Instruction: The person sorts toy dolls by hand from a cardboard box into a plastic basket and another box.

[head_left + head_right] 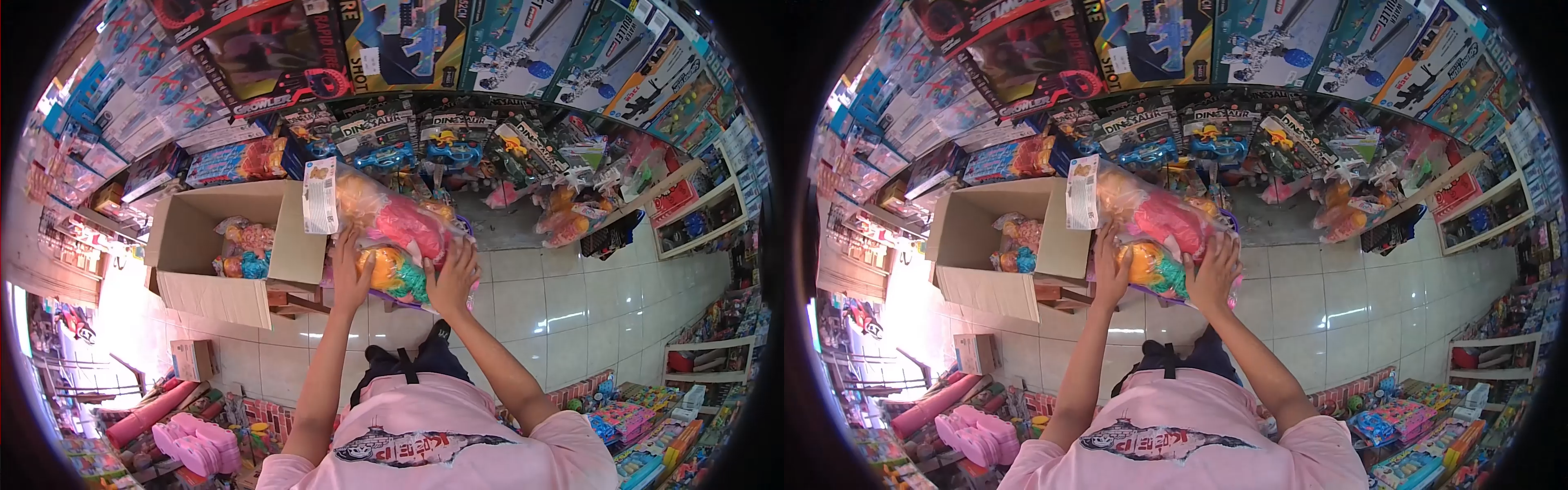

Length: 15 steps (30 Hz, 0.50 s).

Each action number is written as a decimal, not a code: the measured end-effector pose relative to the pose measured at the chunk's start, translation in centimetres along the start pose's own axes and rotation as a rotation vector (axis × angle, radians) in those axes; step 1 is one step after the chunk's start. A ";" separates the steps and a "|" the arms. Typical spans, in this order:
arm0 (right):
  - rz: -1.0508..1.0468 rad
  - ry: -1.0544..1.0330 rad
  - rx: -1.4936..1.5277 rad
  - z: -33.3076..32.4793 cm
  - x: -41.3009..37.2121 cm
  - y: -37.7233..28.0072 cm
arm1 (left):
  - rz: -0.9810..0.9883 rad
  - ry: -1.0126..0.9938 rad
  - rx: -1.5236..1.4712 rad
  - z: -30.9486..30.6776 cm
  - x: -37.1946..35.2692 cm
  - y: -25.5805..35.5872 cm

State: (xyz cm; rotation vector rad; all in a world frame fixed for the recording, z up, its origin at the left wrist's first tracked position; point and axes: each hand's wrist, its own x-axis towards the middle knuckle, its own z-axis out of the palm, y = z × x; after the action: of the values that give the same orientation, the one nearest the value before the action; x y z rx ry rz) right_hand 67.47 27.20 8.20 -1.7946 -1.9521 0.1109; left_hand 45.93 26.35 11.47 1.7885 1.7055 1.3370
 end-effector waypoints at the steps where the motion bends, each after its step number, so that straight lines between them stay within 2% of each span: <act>1: 0.003 0.068 0.082 -0.3 -1.0 -0.3 | -0.004 0.008 -0.004 -0.1 -1.4 -0.9; 3: -0.006 0.132 0.163 -0.4 -3.3 -0.7 | 0.036 0.210 0.018 -0.1 -5.2 -4.3; 4: -0.161 0.042 0.341 -0.2 -4.6 -0.5 | 0.028 0.221 0.019 -0.5 -7.4 -5.5; 5: -0.316 -0.054 0.519 0.3 -6.0 -0.3 | -0.004 0.200 0.119 -1.1 -9.9 -6.6; 6: -0.325 -0.067 0.518 0.9 -7.5 -0.2 | -0.039 0.175 0.219 -1.7 -12.6 -7.6; 8: -0.465 -0.392 0.606 2.8 -10.3 0.0 | -0.176 0.063 0.237 -3.0 -17.7 -10.1; 9: -0.478 -0.400 0.606 3.8 -11.6 0.5 | -0.307 -0.045 0.100 -3.6 -21.0 -12.4; 10: -0.361 -0.493 0.557 4.9 -12.9 1.3 | -0.434 -0.152 -0.039 -4.2 -24.7 -14.9; 13: -0.036 -0.833 0.301 11.3 -17.3 8.3 | -1.078 -0.281 -0.182 -6.0 -39.3 -21.9; 14: -0.017 -0.971 0.095 14.5 -19.6 13.4 | -1.327 -0.393 -0.031 -6.1 -46.7 -26.6; 15: 0.015 -1.128 -0.113 16.9 -22.0 18.2 | -1.524 -0.530 -0.039 -9.9 -46.8 -22.2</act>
State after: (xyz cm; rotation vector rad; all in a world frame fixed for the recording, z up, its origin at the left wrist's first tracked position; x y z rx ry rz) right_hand 77.93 13.01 -19.90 -2.0098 -2.6633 1.2725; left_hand 32.28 -14.53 -18.99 0.3131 1.8522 0.1719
